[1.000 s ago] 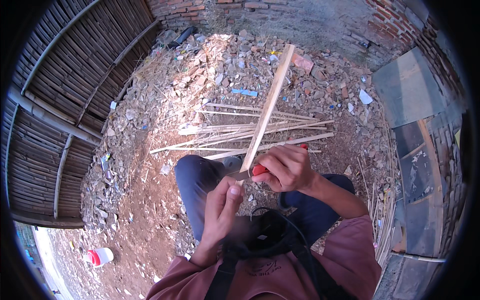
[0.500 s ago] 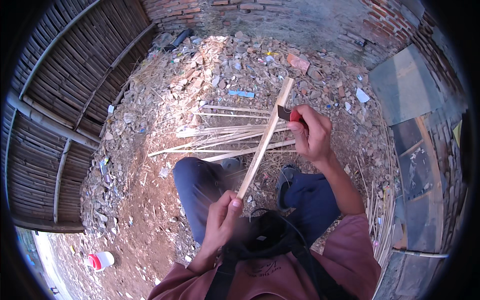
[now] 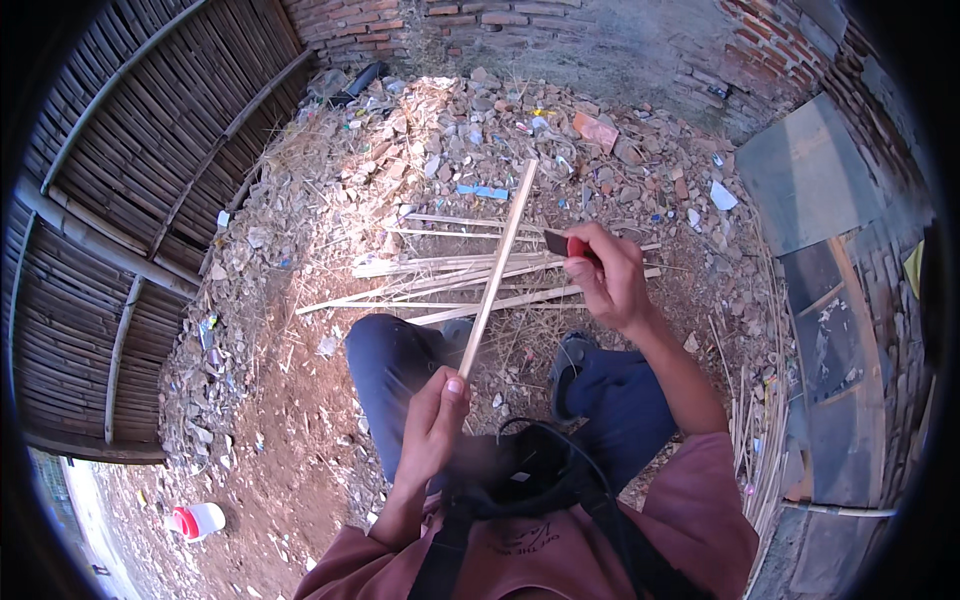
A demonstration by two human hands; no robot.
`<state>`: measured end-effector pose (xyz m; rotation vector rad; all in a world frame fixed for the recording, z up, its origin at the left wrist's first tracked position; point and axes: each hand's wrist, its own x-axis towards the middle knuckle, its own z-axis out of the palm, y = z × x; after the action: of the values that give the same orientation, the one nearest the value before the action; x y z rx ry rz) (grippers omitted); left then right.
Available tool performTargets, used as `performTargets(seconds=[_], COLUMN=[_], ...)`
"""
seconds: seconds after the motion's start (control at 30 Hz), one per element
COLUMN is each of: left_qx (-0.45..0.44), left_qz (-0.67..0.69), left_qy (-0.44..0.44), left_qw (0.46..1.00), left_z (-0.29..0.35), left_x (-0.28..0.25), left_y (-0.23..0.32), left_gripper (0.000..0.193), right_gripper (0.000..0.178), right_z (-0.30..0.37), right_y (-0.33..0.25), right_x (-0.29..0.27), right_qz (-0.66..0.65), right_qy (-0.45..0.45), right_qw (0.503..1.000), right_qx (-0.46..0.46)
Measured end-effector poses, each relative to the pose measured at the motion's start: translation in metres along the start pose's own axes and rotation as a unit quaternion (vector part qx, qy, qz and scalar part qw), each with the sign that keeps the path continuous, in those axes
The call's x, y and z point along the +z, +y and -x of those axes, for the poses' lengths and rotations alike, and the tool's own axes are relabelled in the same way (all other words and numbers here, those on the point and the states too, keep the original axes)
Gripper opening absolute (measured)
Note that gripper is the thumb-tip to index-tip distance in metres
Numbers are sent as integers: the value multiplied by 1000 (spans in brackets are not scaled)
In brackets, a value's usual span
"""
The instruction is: The person whittles and shapes a long strip of bamboo using a small red-handled knife.
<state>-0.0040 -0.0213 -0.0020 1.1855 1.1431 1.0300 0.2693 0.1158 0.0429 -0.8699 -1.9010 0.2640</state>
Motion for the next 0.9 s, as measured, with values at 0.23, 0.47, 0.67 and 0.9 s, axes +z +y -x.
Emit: performTargets(seconds=[0.23,0.47,0.67,0.9], left_qx=[-12,-13,2,-7], left_qz=[43,52,20,14], left_qy=[-18,-26,-22,-52], left_qw=[999,998,1000,999], left_z=[-6,-3,-4,11], left_x=[5,8,10,6], left_y=[14,16,19,5], left_gripper=[37,37,36,36], right_gripper=[34,35,32,31], right_z=[17,16,11,-11], right_y=[-34,-39,-38,-3], right_x=[42,38,31,-5], right_qz=[37,74,95,81], right_qy=[-72,-79,-65,38], right_qw=[986,985,985,995], right_qx=[-144,-134,-131,32])
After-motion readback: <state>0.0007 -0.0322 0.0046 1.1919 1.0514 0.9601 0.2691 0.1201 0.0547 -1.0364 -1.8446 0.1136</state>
